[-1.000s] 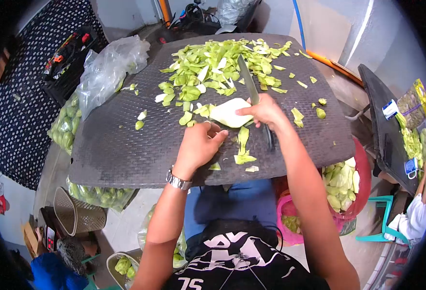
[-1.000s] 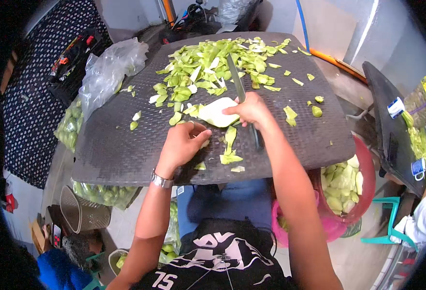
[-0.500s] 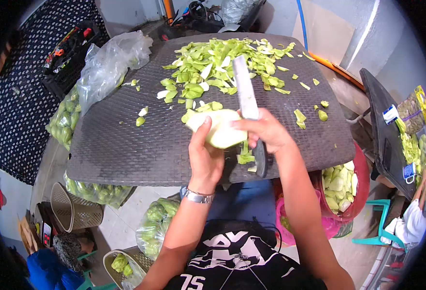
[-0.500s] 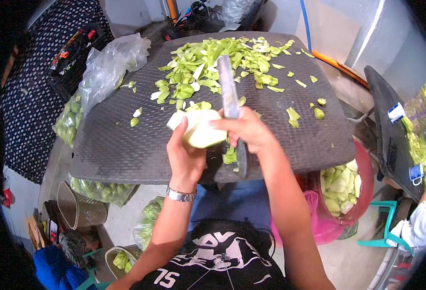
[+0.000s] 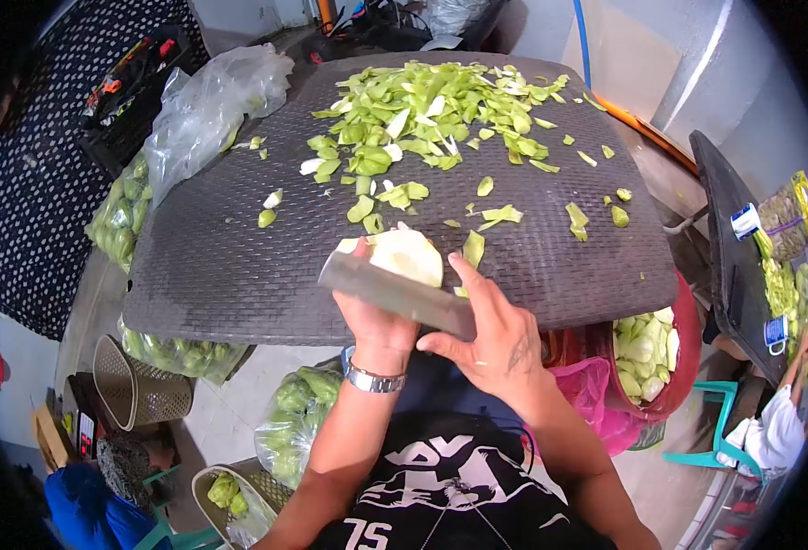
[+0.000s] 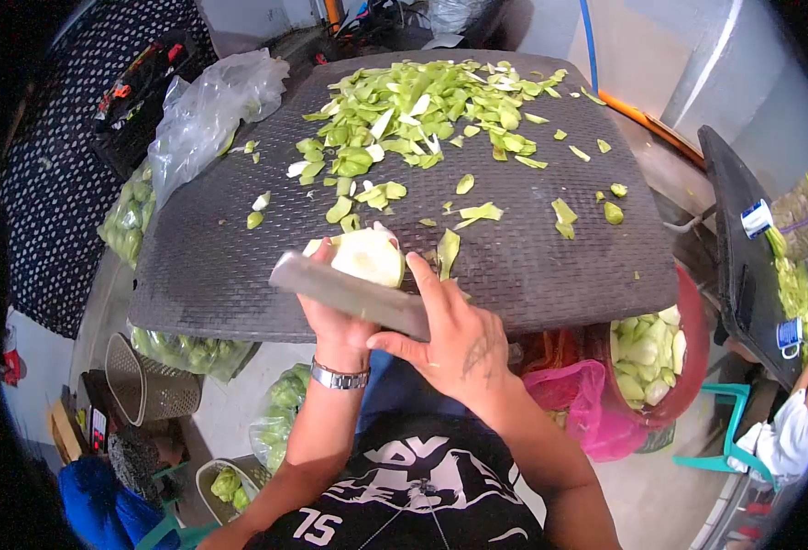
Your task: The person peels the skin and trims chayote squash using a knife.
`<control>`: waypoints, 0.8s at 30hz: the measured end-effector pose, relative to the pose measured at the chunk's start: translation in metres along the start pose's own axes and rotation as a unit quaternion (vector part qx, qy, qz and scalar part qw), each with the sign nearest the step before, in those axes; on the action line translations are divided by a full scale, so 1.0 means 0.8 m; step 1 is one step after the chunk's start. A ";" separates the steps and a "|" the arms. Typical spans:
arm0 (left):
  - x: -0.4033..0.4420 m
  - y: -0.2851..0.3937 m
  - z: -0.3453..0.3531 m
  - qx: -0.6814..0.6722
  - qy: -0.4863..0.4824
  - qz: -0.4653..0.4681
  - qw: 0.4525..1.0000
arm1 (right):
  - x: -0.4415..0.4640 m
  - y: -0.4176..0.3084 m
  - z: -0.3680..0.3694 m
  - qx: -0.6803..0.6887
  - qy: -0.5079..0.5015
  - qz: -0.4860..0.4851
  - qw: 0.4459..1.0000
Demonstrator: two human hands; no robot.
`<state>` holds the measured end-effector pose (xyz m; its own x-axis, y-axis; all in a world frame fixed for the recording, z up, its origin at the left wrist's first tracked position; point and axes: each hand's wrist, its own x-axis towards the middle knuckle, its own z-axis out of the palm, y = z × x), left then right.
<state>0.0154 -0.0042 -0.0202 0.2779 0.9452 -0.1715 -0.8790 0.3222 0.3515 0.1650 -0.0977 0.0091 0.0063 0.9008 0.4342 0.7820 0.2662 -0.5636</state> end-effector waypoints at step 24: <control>-0.008 0.008 0.020 0.009 0.117 -0.022 0.993 | 0.022 0.009 0.005 -0.040 -0.036 0.015 0.998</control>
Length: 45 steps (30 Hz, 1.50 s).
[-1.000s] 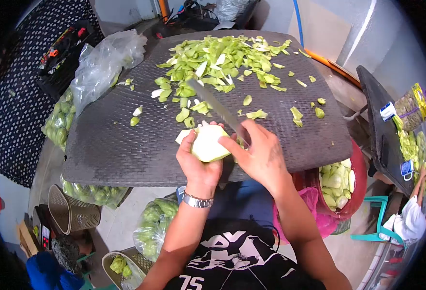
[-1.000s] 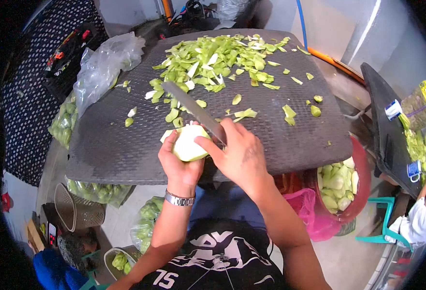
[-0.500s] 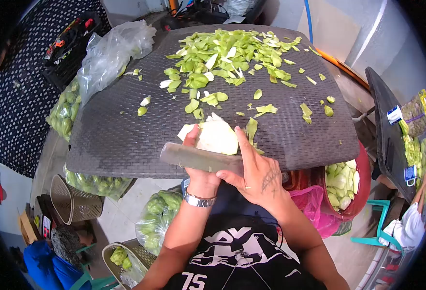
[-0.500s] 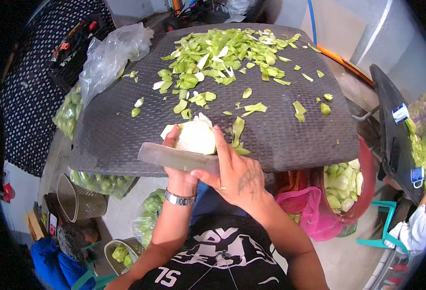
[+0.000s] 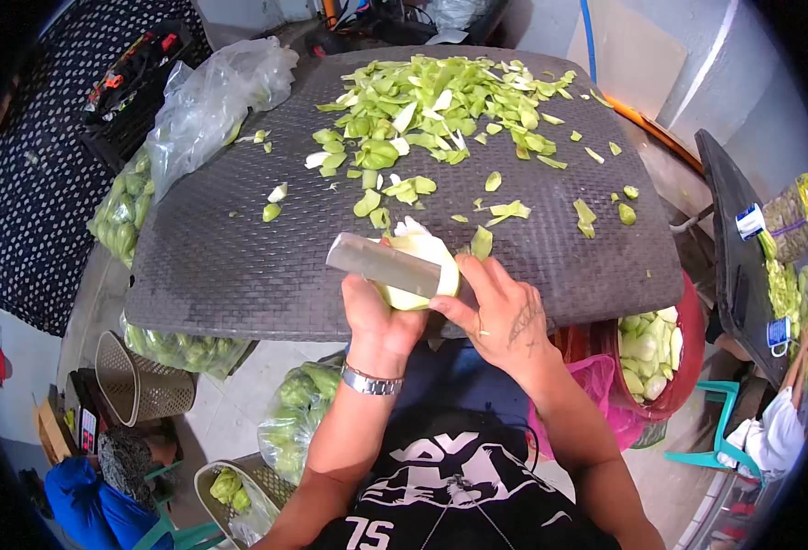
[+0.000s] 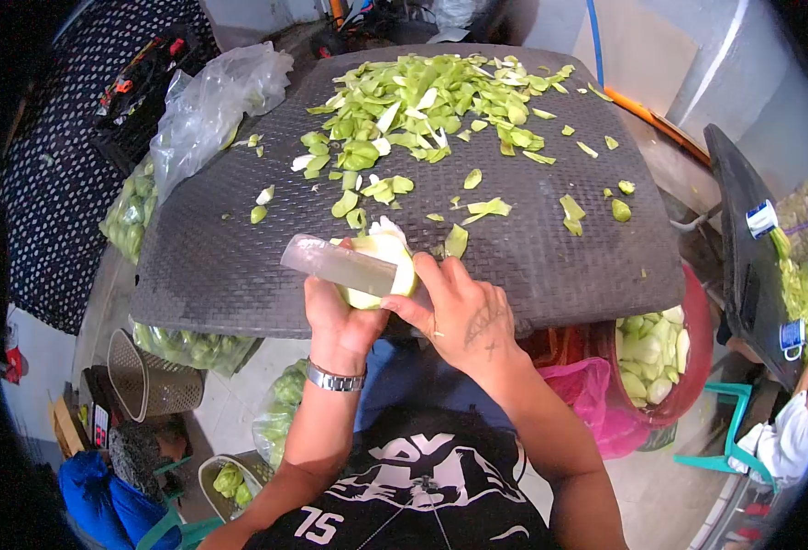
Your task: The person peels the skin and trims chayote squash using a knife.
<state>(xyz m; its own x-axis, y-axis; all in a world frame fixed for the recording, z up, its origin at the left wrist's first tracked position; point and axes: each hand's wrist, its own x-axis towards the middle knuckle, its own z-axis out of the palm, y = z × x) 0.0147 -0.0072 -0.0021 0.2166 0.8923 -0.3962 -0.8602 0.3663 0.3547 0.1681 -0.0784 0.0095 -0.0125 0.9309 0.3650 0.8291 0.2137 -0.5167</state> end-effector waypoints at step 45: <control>0.012 0.010 0.005 0.106 -0.178 0.075 0.975 | -0.073 -0.044 -0.056 0.314 -0.185 0.227 0.903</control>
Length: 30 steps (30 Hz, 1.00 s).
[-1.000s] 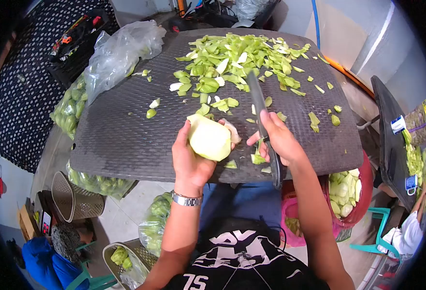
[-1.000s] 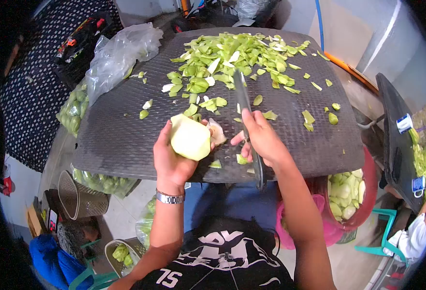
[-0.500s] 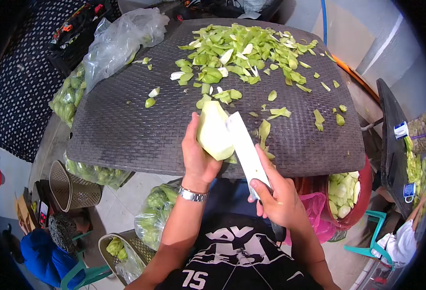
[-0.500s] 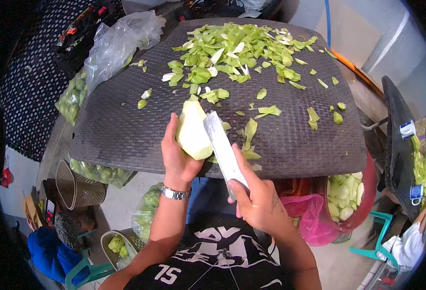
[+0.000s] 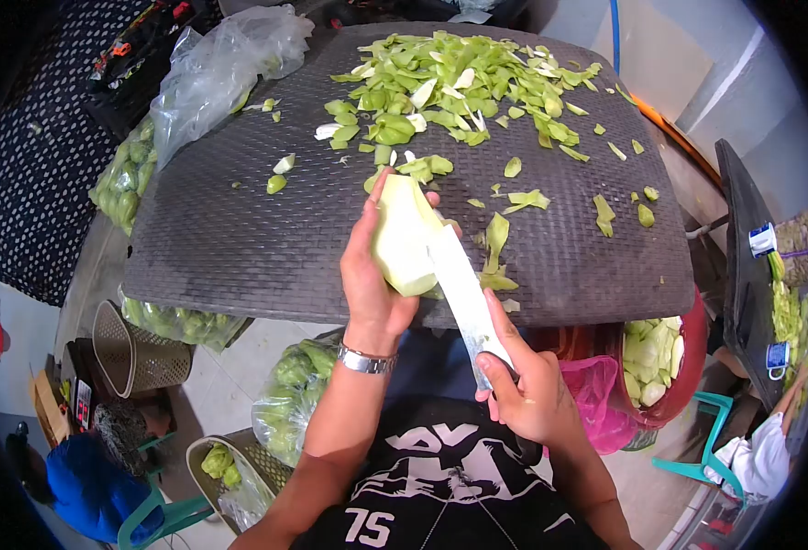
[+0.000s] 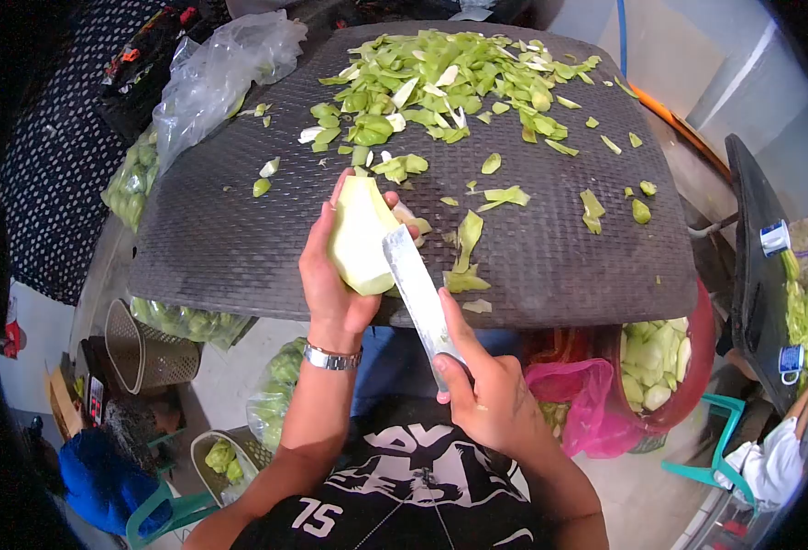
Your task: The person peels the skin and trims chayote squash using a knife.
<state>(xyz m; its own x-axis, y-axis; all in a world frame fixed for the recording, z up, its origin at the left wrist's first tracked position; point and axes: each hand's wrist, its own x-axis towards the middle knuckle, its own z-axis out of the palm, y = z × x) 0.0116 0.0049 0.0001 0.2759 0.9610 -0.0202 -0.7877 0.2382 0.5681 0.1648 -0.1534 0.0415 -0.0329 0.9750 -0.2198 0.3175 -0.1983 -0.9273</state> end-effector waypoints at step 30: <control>0.002 -0.012 0.003 0.005 -0.018 -0.026 0.999 | 0.028 0.023 -0.017 0.259 -0.126 0.054 0.956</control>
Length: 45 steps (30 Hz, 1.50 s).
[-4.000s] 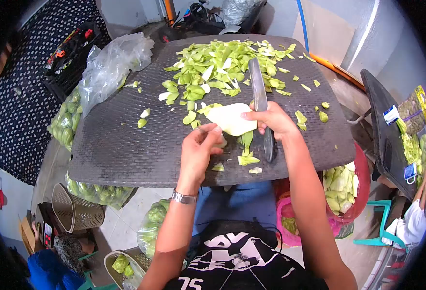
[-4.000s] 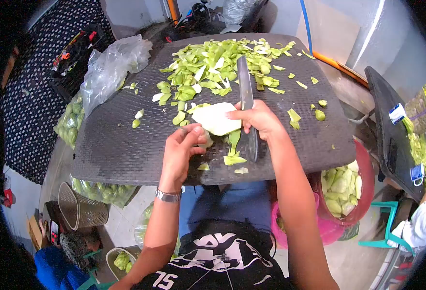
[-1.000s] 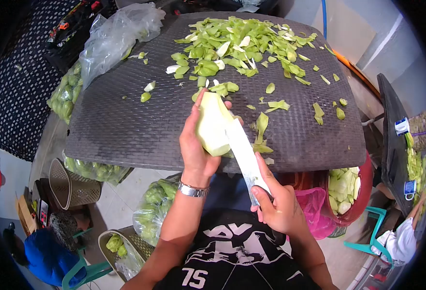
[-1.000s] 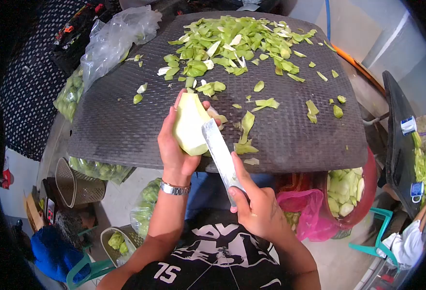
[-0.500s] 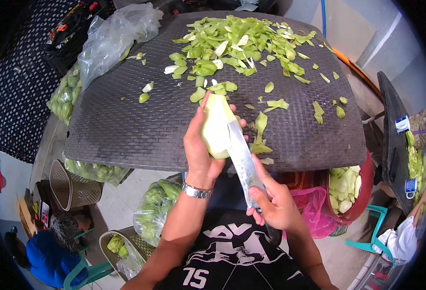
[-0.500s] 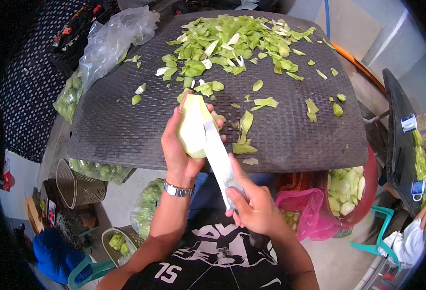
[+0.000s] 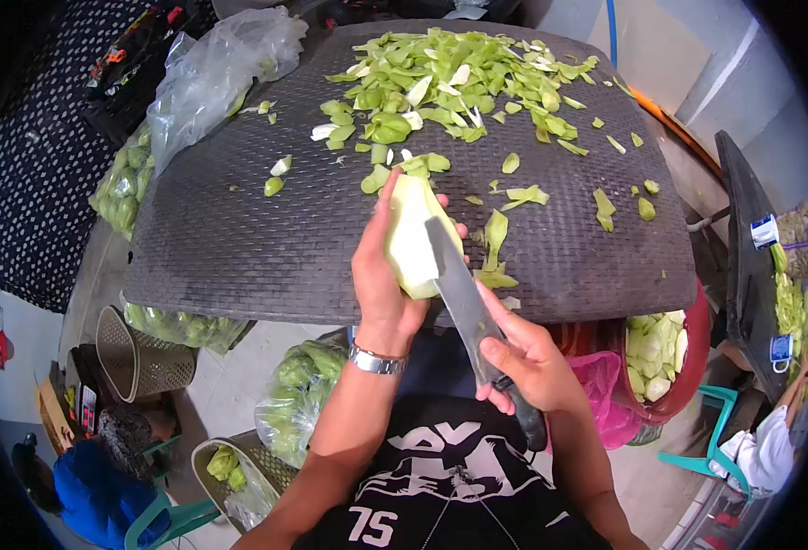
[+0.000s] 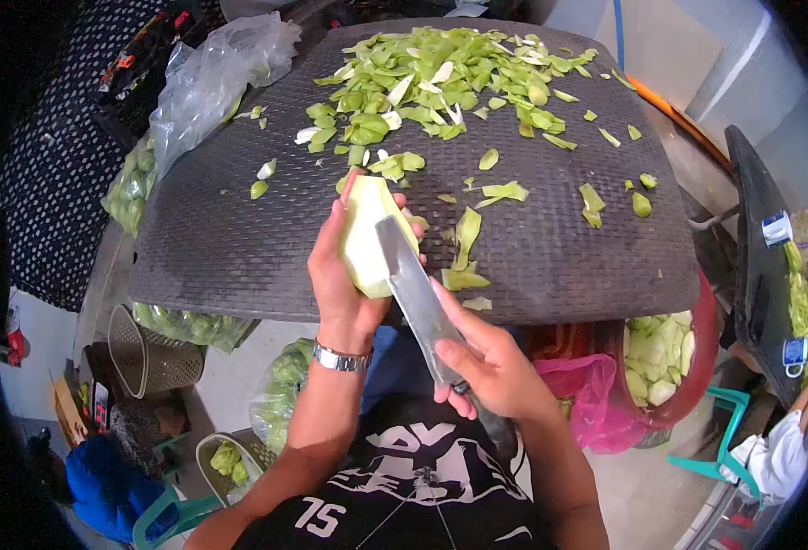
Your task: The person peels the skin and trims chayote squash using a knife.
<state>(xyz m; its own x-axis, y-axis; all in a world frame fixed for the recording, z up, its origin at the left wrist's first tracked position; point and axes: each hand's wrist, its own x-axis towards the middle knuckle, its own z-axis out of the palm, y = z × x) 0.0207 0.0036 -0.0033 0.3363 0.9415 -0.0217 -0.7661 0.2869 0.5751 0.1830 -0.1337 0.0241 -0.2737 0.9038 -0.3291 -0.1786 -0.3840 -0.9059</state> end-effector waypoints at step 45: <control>-0.022 -0.030 0.016 -0.121 0.021 0.112 0.986 | 0.000 0.023 0.050 -0.503 0.242 -0.174 0.811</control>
<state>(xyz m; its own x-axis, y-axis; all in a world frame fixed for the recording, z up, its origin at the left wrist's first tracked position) 0.0399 -0.0223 -0.0059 0.1247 0.9911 0.0474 -0.9287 0.0998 0.3572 0.1414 -0.1481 0.0178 0.0740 0.9862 0.1484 0.7635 0.0397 -0.6446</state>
